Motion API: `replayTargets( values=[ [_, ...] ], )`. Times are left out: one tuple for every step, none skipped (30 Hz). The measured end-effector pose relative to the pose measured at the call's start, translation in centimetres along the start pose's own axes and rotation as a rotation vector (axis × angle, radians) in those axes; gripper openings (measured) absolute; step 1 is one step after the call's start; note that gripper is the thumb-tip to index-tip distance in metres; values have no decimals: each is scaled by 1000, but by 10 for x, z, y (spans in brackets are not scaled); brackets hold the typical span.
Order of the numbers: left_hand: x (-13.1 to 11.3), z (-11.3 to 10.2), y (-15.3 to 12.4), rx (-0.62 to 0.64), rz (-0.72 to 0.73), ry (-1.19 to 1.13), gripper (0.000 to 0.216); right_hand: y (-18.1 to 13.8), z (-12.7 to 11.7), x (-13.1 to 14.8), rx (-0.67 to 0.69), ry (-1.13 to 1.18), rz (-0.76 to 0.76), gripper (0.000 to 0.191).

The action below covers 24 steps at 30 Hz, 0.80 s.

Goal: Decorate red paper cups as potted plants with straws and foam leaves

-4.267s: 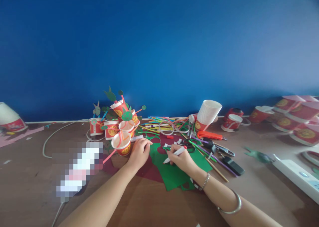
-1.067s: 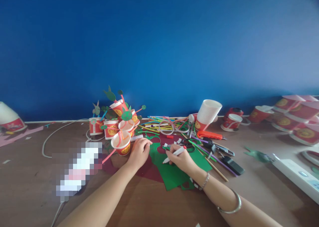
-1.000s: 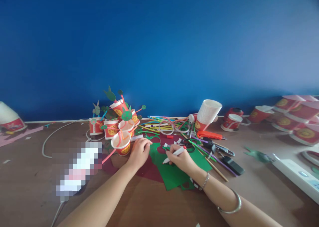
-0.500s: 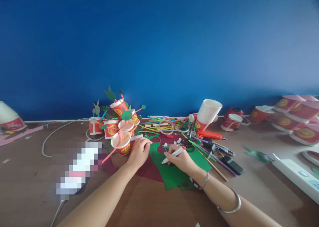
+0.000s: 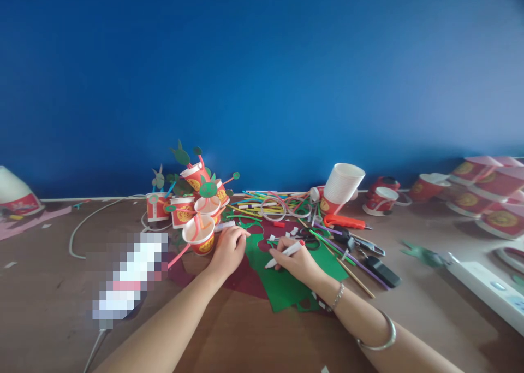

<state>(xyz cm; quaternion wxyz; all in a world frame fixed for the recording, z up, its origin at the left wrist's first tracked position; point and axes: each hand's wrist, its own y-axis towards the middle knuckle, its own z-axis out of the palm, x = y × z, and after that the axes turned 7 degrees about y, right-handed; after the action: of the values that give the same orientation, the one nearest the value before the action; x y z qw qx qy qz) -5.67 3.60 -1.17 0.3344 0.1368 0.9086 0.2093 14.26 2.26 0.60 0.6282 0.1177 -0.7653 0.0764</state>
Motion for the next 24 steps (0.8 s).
replayTargets(
  values=[
    [0, 0, 0, -6, -1, -1, 21, 0, 0, 0, 0, 1, 0, 25],
    [-1, 0, 0, -12, -1, -2, 21, 0, 0, 0, 2, 3, 2, 25],
    [-1, -1, 0, -14, 0, -1, 21, 0, 0, 0, 4, 4, 3, 25],
    [-1, -1, 0, -13, 1, 0, 21, -1, 0, 0, 6, 4, 4, 25],
    [-1, -1, 0, -10, 4, 2, 21, -1, 0, 1, 7, 1, 2, 25],
    [-1, -1, 0, -8, 6, 4, 21, -1, 0, 1, 7, -4, -1, 25],
    [-1, -1, 0, -7, 8, 5, 21, -1, 0, 1, 4, -8, -3, 25],
    [-1, -1, 0, -9, 10, 4, 21, -1, 0, 2, 2, -12, -5, 25],
    [-1, -1, 0, -11, 11, 3, 21, -1, 0, 2, 0, -13, -5, 25],
    [-1, -1, 0, -14, 12, 3, 21, -1, 0, 2, 0, -11, -4, 25],
    [-1, -1, 0, -14, 12, 4, 21, -1, 0, 2, 0, -6, -3, 25],
    [-1, -2, 0, -11, 12, 5, 21, -1, 1, 3, 1, -1, -2, 26],
    [-1, -2, 0, -9, 12, 8, 21, -1, 1, 3, 2, 3, -1, 26],
    [-2, -2, 1, -5, 11, 10, 21, 0, 1, 2, 3, 5, -1, 26],
    [-2, -2, 1, -3, 11, 11, 21, 0, 1, 2, 5, 7, 0, 26],
    [-2, -3, 1, -1, 11, 13, 21, 0, 1, 2, 5, 8, 2, 26],
    [-2, -3, 1, 1, 11, 13, 21, 0, 1, 1, 3, 12, 2, 26],
    [-2, -3, 1, 3, 12, 13, 21, 0, 0, 1, -1, 24, 2, 27],
    [-2, -3, 1, 5, 13, 12, 21, 1, 0, 0, -8, 42, 3, 27],
    [-2, -3, 1, 5, 12, 10, 21, 1, -1, -1, -18, 64, 5, 27],
    [-1, -2, 1, 4, 11, 6, 21, 1, -1, -2, -29, 85, 8, 28],
    [-1, -2, 1, 2, 9, 3, 21, 1, -2, -2, -39, 102, 10, 28],
    [-1, -2, 1, 1, 7, 1, 21, 1, -2, -3, -46, 109, 12, 28],
    [-1, -2, 1, 0, 5, 1, 21, 1, -3, -3, -50, 107, 14, 28]
  ],
)
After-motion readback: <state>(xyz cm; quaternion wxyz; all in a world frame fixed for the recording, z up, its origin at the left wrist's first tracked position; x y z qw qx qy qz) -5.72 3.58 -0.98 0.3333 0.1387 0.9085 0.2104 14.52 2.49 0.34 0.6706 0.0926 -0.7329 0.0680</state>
